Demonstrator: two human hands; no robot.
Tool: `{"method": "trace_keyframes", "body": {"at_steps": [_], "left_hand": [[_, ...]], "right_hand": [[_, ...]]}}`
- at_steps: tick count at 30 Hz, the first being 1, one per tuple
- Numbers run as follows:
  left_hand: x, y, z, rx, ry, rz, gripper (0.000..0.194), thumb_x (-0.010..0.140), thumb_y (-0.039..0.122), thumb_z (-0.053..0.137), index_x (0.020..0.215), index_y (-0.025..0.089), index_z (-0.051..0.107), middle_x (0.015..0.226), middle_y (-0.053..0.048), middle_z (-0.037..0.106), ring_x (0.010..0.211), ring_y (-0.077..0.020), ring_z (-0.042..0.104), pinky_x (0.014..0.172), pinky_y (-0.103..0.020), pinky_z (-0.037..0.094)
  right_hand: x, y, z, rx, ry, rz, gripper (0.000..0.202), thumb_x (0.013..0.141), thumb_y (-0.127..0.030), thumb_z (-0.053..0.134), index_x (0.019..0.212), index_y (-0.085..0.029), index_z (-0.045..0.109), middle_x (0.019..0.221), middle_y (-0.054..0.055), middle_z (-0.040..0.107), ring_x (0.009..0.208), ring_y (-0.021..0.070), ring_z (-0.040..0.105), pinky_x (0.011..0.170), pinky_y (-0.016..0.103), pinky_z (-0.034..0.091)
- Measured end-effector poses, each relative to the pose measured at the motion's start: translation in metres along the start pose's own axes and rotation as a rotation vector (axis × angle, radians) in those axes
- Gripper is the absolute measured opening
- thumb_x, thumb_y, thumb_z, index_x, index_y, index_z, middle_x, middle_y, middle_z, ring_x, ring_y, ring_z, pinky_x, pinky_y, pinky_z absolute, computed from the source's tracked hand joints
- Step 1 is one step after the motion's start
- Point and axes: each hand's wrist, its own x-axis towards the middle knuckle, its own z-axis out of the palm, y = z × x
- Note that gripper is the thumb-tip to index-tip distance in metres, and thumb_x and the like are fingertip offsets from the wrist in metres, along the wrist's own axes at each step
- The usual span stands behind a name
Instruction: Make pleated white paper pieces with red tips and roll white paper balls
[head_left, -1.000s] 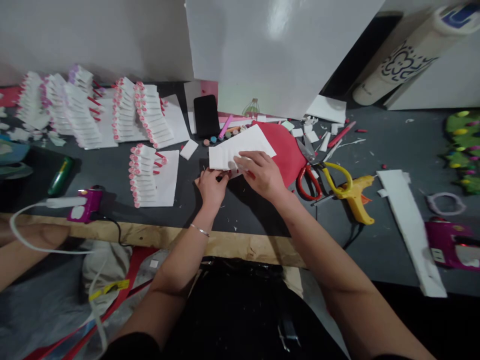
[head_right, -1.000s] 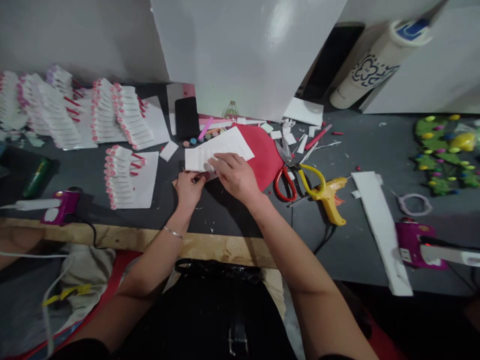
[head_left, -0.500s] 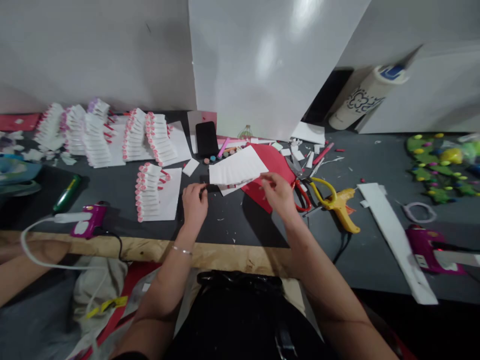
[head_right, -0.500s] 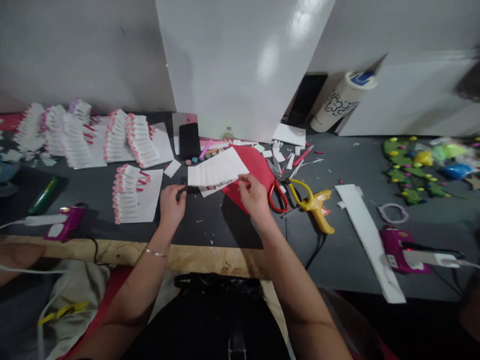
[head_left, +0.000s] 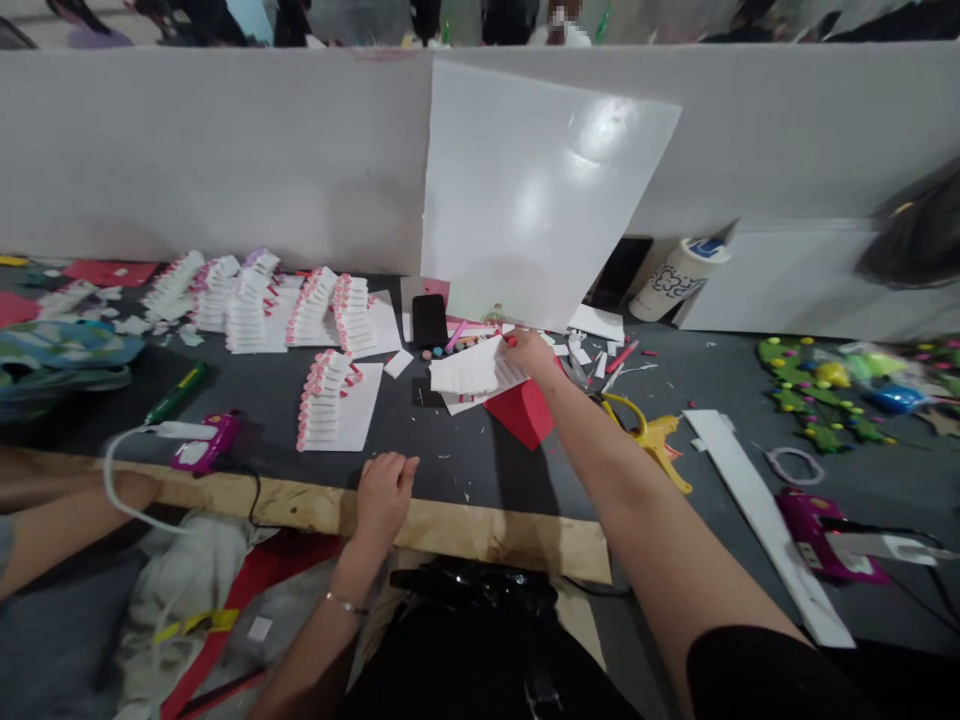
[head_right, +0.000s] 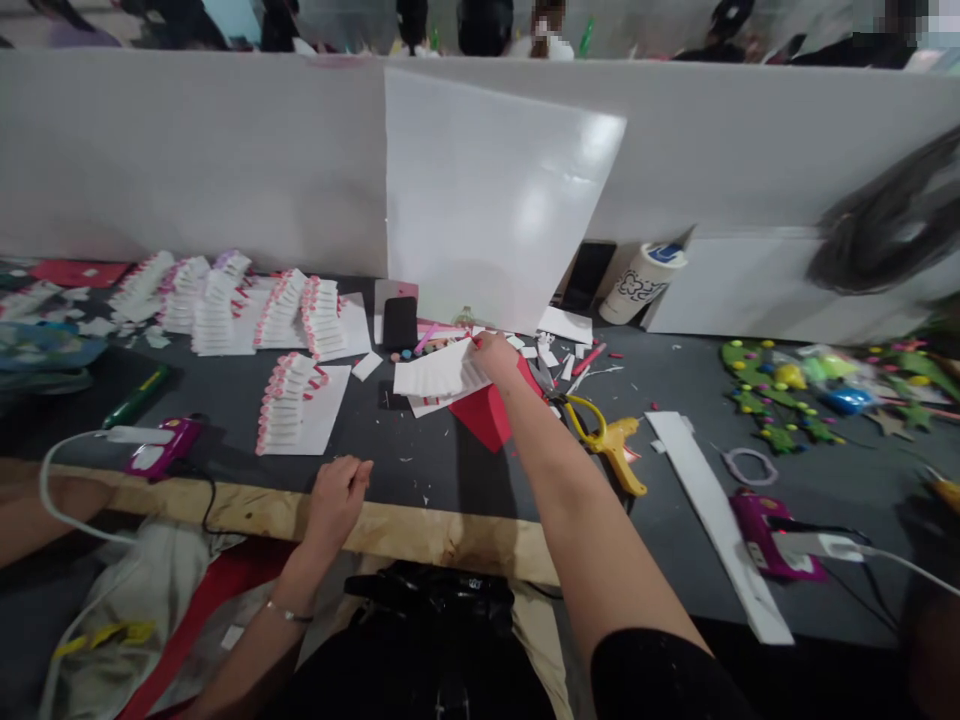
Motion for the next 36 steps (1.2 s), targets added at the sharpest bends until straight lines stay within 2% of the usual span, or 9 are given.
{"method": "trace_keyframes", "body": {"at_steps": [4,7,9,12,16,20,28,32,36], "left_hand": [[-0.015,-0.006,-0.008,-0.012,0.075,-0.017,0.028,0.096,0.027,0.039,0.084,0.023,0.064,0.085,-0.007,0.072,0.088,-0.0245,0.066,0.084,-0.039,0.046],[-0.021,-0.008,-0.008,-0.049,0.091,-0.032,0.024,0.094,0.026,0.042,0.098,0.024,0.067,0.097,-0.008,0.074,0.095,-0.0256,0.067,0.087,-0.041,0.047],[-0.023,-0.008,-0.007,-0.052,0.078,-0.031,0.023,0.093,0.026,0.045,0.097,0.024,0.068,0.096,-0.007,0.075,0.095,-0.0259,0.068,0.088,-0.041,0.048],[-0.027,-0.007,-0.005,-0.053,0.060,-0.032,0.022,0.091,0.024,0.047,0.095,0.023,0.069,0.096,-0.008,0.075,0.095,-0.0264,0.068,0.087,-0.041,0.048],[-0.032,-0.008,-0.004,-0.048,0.041,-0.055,0.021,0.090,0.023,0.049,0.094,0.024,0.070,0.097,-0.007,0.076,0.095,-0.0266,0.068,0.086,-0.042,0.048],[-0.034,-0.011,0.000,-0.064,0.036,-0.062,0.021,0.091,0.023,0.049,0.096,0.024,0.070,0.098,-0.008,0.075,0.094,-0.0264,0.067,0.086,-0.042,0.047],[-0.032,-0.020,0.014,-0.086,0.054,-0.079,0.025,0.093,0.025,0.047,0.098,0.020,0.071,0.097,-0.008,0.075,0.094,-0.0255,0.065,0.087,-0.040,0.046],[-0.032,-0.022,0.017,-0.091,0.077,-0.072,0.024,0.093,0.025,0.047,0.098,0.021,0.071,0.096,-0.008,0.075,0.093,-0.0254,0.065,0.085,-0.038,0.045],[-0.032,-0.022,0.019,-0.079,0.100,-0.061,0.024,0.093,0.024,0.047,0.098,0.021,0.071,0.095,-0.009,0.075,0.093,-0.0255,0.065,0.086,-0.038,0.045]], "right_hand": [[0.002,-0.002,0.001,-0.022,-0.048,-0.042,0.031,0.090,-0.030,0.052,0.112,-0.020,0.071,0.121,0.013,0.068,0.099,0.0223,0.065,0.082,0.030,0.050],[0.003,-0.006,0.000,-0.035,-0.080,-0.097,0.037,0.090,-0.032,0.053,0.122,-0.020,0.066,0.123,0.013,0.066,0.098,0.0216,0.066,0.082,0.030,0.051],[0.003,-0.010,-0.001,-0.047,-0.095,-0.152,0.044,0.090,-0.035,0.055,0.131,-0.021,0.061,0.129,0.013,0.062,0.099,0.0215,0.065,0.084,0.031,0.051],[0.005,-0.017,-0.003,-0.080,-0.140,-0.258,0.043,0.084,-0.030,0.064,0.127,-0.023,0.064,0.134,0.012,0.057,0.105,0.0219,0.064,0.089,0.030,0.050],[0.009,-0.019,-0.006,-0.146,-0.229,-0.358,0.041,0.076,-0.021,0.072,0.117,-0.019,0.068,0.125,0.012,0.061,0.109,0.0249,0.062,0.089,0.032,0.049],[0.012,-0.010,-0.008,-0.191,-0.317,-0.397,0.038,0.074,-0.025,0.075,0.111,-0.018,0.067,0.115,0.012,0.065,0.101,0.0252,0.063,0.084,0.032,0.049],[0.018,0.014,-0.012,-0.078,-0.403,-0.369,0.029,0.073,-0.030,0.077,0.097,-0.016,0.067,0.106,0.011,0.068,0.092,0.0234,0.062,0.080,0.031,0.049],[0.017,0.027,-0.026,0.122,-0.435,-0.292,0.023,0.071,-0.028,0.077,0.089,-0.018,0.068,0.089,0.005,0.072,0.083,0.0193,0.062,0.076,0.029,0.049],[-0.001,0.038,-0.046,0.376,-0.474,-0.200,0.019,0.067,-0.032,0.079,0.076,-0.017,0.070,0.074,0.001,0.070,0.071,0.0145,0.059,0.068,0.026,0.046]]}}
